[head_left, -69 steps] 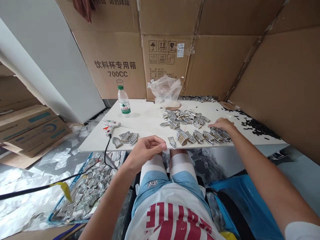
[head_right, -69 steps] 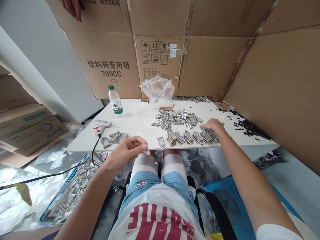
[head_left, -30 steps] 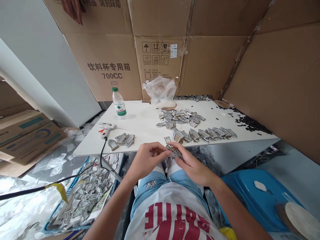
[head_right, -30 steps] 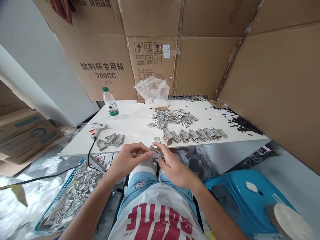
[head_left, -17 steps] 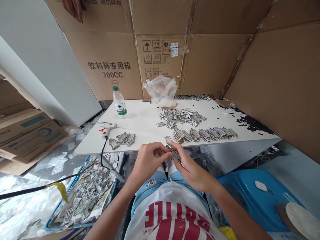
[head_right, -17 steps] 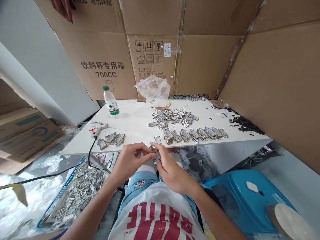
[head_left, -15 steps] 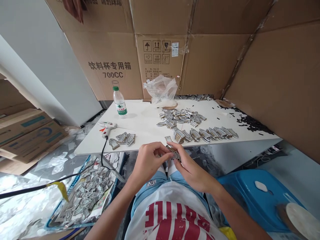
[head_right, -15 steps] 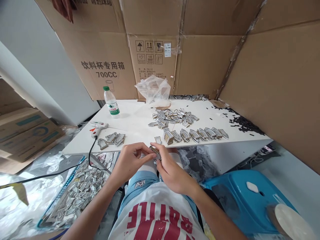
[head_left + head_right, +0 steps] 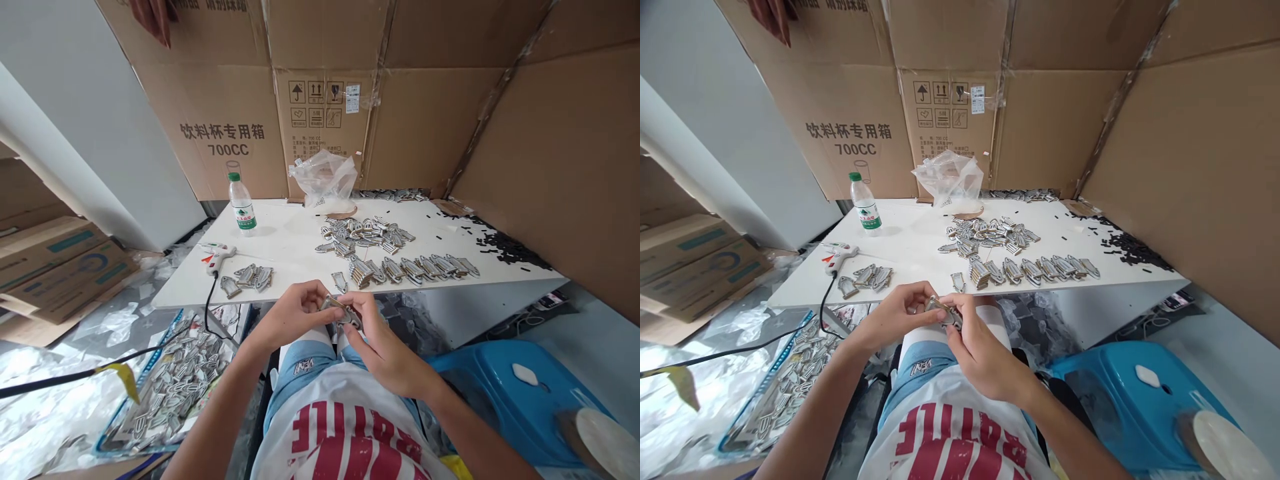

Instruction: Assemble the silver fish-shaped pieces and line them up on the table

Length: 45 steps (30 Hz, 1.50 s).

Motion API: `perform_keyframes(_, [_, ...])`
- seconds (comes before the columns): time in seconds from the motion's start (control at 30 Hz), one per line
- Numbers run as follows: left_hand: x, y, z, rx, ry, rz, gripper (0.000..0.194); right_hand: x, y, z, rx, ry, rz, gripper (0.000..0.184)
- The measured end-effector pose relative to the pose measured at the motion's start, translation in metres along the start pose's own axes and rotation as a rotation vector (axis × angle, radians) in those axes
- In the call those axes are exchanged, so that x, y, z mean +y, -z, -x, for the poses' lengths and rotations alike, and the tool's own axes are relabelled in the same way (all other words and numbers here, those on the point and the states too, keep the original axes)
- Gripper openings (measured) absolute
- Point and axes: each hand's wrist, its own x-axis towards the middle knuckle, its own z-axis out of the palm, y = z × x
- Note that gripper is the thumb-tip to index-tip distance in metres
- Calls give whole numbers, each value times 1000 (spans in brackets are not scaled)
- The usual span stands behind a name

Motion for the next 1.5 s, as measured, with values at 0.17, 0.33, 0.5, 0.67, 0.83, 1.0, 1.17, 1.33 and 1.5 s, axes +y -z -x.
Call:
perform_keyframes(0.17, [6, 6, -1, 43, 23, 137, 49, 1, -3, -10, 121, 246, 266, 25])
perform_keyframes(0.33, [9, 11, 0, -58, 93, 255, 46, 1, -1, -14, 232, 449, 538, 27])
perform_keyframes(0.5, [4, 14, -1, -127, 116, 303, 42, 2, 5, -10, 193, 514, 526, 24])
perform_keyframes(0.67, [-1, 14, -3, -96, 106, 260, 42, 8, 7, -14, 204, 588, 533, 20])
perform_keyframes(0.83, [-6, 13, -5, 68, 69, 139, 37, 21, -3, -23, 387, 621, 553, 13])
perform_keyframes(1.0, [-11, 14, -8, 124, 37, 38, 33, 33, -13, -25, 454, 591, 585, 16])
perform_keyframes(1.17, [-17, 15, -11, 168, 2, -69, 33, 38, -19, -25, 475, 625, 630, 21])
perform_keyframes(1.33, [-19, 17, -11, 188, -11, -129, 33, 40, -22, -26, 482, 645, 647, 20])
perform_keyframes(1.5, [-16, 17, -11, 179, -11, -131, 33, 41, -24, -27, 510, 654, 628, 21])
